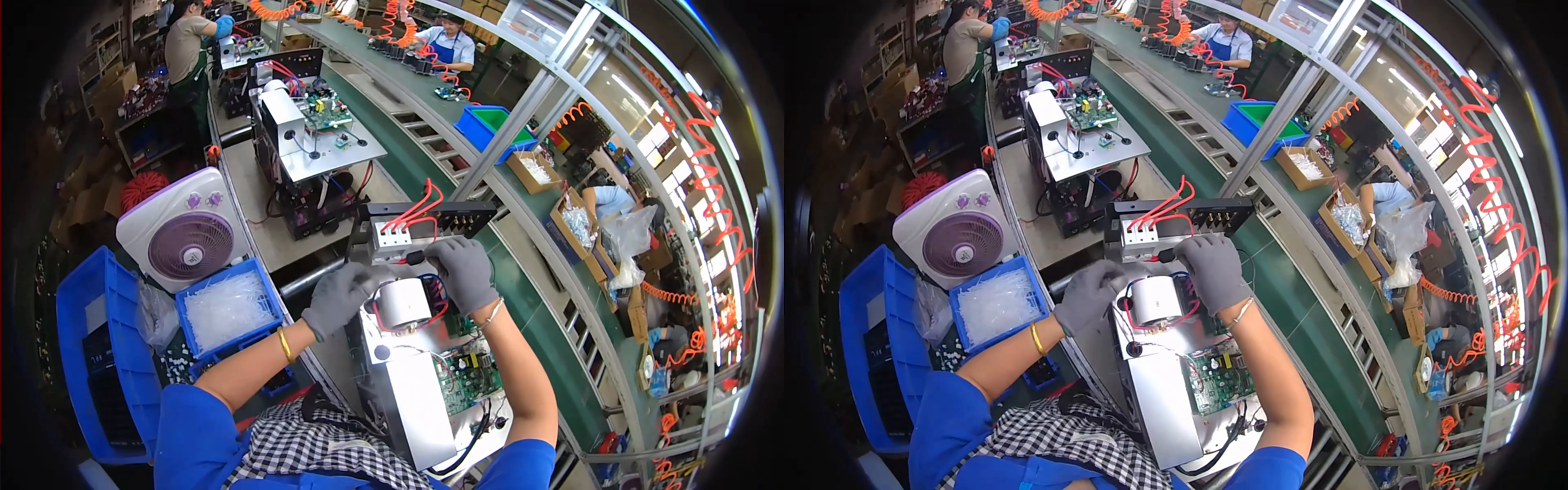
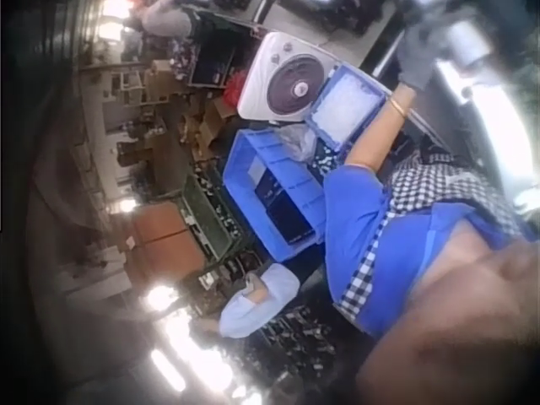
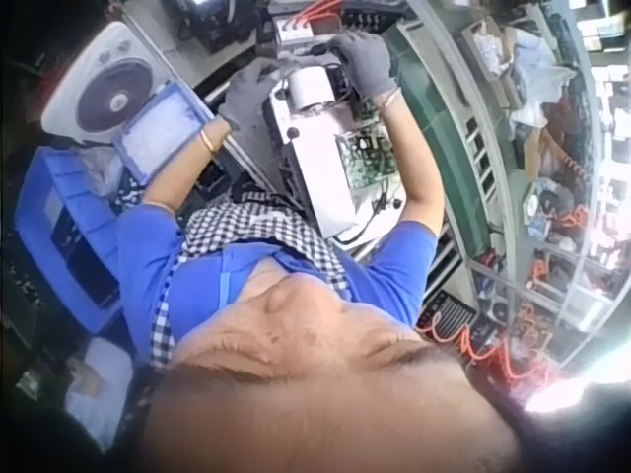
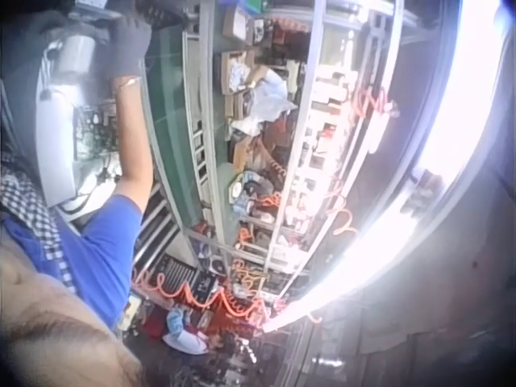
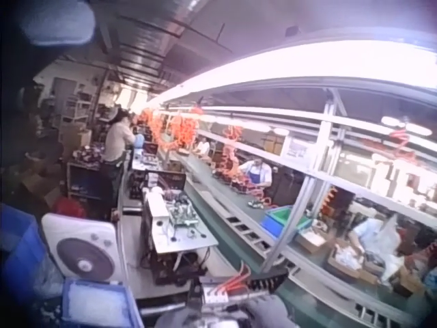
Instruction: The person assembles an industrial electronic component by wiring a circuit board, then installing the outer casing with screws using an electric screwdriver.
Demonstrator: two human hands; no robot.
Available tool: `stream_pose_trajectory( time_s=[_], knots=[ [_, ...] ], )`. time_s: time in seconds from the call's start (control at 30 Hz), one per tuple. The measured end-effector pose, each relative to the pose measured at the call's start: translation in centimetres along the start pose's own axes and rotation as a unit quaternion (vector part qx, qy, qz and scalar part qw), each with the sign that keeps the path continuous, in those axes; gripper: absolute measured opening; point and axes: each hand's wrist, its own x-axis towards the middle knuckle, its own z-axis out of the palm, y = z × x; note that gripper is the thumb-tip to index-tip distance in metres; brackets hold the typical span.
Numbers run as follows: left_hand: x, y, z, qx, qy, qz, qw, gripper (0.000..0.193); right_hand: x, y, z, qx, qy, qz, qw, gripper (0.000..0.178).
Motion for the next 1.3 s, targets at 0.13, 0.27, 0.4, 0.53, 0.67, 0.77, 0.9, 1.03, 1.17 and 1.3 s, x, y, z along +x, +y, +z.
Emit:
stream_pose_trajectory(
  time_s=[0.13, 0.27, 0.4, 0.53, 0.67, 0.77, 0.9, 1.03, 1.17, 1.3],
  knots=[
    [2.6, -2.3, 1.6, -0.097, 0.047, -0.002, 0.994, 0.041, 0.3, -0.6, 0.6, -0.056, -0.016, -0.041, 0.998, 0.006],
    [4.9, -0.3, 2.8, -0.278, -0.076, -0.077, 0.954, 0.038, 0.0, -1.6, -0.2, -0.116, -0.019, -0.050, 0.992, 0.011],
    [5.4, 0.0, 5.1, -0.448, -0.048, -0.187, 0.873, 0.032, -0.3, -2.5, -0.1, -0.120, 0.001, -0.049, 0.992, 0.011],
    [5.5, 0.7, 5.2, -0.448, -0.064, -0.256, 0.854, 0.032, -0.4, -3.3, -0.6, -0.125, -0.013, -0.034, 0.991, 0.012],
    [5.1, 1.9, 5.0, -0.433, -0.034, -0.252, 0.865, 0.029, -0.7, -4.0, -0.8, -0.145, -0.013, -0.047, 0.988, 0.012],
    [5.2, 0.9, 6.2, -0.469, -0.011, -0.227, 0.853, 0.027, -1.9, -4.4, -0.4, -0.131, -0.023, -0.045, 0.990, 0.013],
    [5.3, 0.6, 6.5, -0.467, 0.006, -0.201, 0.861, 0.030, -2.2, -3.9, -0.4, -0.048, -0.020, -0.021, 0.998, 0.014],
    [5.1, 1.1, 6.2, -0.426, 0.028, -0.175, 0.887, 0.033, 0.0, -3.3, 0.3, 0.040, 0.020, 0.023, 0.999, 0.011],
    [5.6, 1.0, 6.8, -0.418, 0.020, -0.184, 0.889, 0.032, -0.3, -3.2, 1.8, 0.217, 0.024, 0.222, 0.950, 0.005],
    [5.6, 0.2, 7.2, -0.427, 0.022, -0.181, 0.886, 0.028, -0.3, -4.0, 1.9, 0.409, 0.014, 0.375, 0.832, 0.012]
  ],
)
